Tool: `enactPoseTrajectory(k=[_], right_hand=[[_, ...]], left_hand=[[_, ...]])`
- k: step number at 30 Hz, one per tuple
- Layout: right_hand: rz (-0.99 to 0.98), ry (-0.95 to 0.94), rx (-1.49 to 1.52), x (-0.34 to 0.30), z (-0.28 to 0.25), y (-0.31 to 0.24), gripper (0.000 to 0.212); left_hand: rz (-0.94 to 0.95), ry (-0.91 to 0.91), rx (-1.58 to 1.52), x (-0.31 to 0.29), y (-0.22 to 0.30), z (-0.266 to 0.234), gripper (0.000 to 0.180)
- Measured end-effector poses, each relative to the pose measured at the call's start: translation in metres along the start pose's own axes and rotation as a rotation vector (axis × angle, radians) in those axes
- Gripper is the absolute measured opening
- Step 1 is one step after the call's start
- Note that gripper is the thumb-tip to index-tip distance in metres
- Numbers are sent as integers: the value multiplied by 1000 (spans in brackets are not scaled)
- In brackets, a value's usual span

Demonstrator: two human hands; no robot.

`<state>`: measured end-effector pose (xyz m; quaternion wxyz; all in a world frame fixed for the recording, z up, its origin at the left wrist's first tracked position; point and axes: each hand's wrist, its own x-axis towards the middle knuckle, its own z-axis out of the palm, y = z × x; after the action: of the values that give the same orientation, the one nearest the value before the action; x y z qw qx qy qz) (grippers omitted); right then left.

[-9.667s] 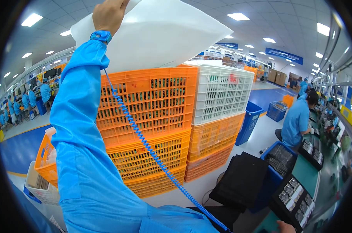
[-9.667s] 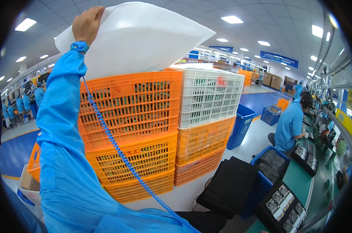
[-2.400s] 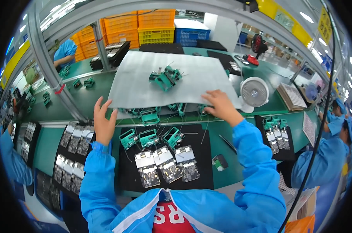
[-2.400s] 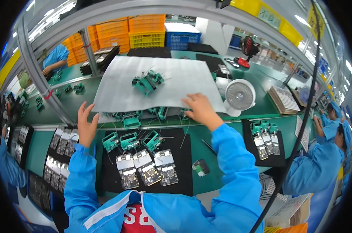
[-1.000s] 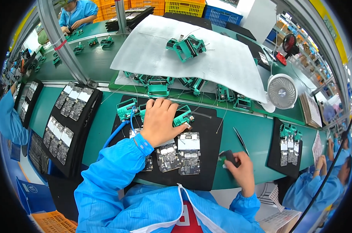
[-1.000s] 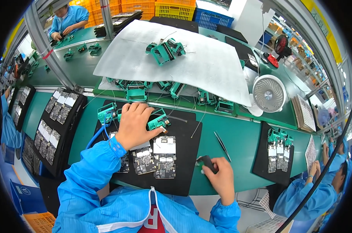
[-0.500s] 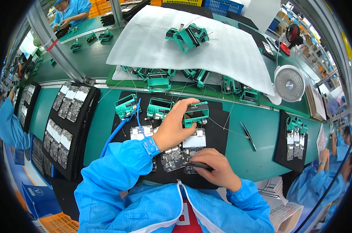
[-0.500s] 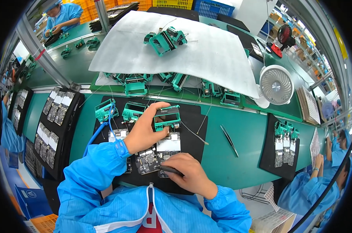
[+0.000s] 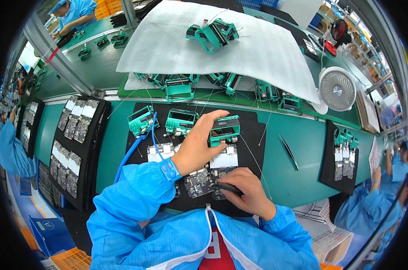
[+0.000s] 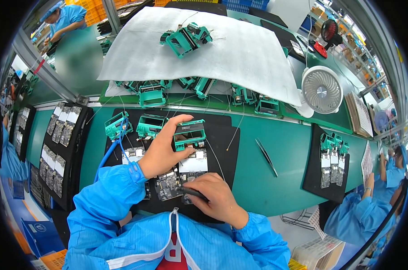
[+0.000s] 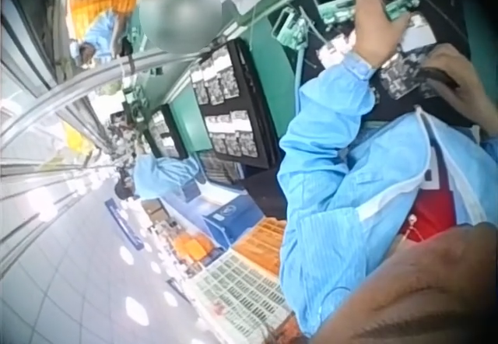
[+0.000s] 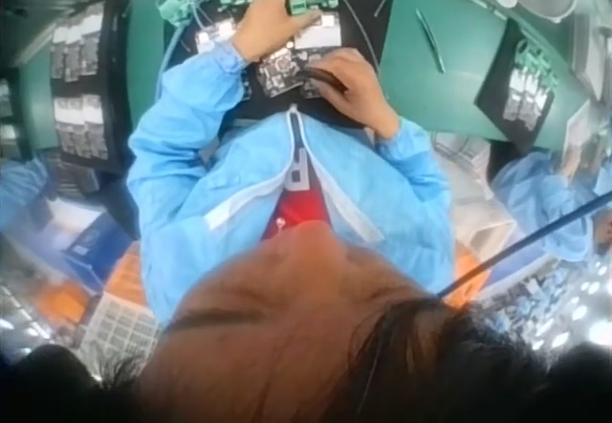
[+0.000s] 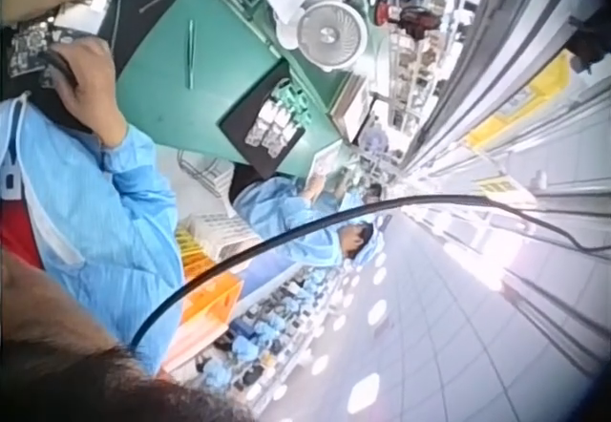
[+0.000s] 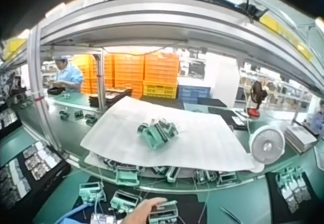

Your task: The person assembles circuit boards by hand, placing green housings and electronic components onto them.

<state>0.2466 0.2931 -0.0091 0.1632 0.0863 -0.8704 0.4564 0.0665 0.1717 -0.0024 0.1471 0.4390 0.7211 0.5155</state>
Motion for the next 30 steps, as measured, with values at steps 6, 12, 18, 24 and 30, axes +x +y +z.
enactPoseTrajectory(k=[6, 12, 18, 24, 30], right_hand=[[2, -4, -2, 1, 0, 0, 40], [4, -5, -22, 1, 0, 0, 39], [6, 8, -6, 3, -1, 0, 31], [388, 109, 124, 8, -20, -3, 19], [205, 106, -168, 29, -34, 4, 21]], left_hand=[[-30, -44, 10, 2, 3, -2, 76], [-38, -80, 40, 5, 5, 0, 83], [17, -93, 77, 3, 0, 5, 95], [-15, -108, 47, -1, -3, 1, 96], [-13, -70, 9, 0, -4, 1, 98]])
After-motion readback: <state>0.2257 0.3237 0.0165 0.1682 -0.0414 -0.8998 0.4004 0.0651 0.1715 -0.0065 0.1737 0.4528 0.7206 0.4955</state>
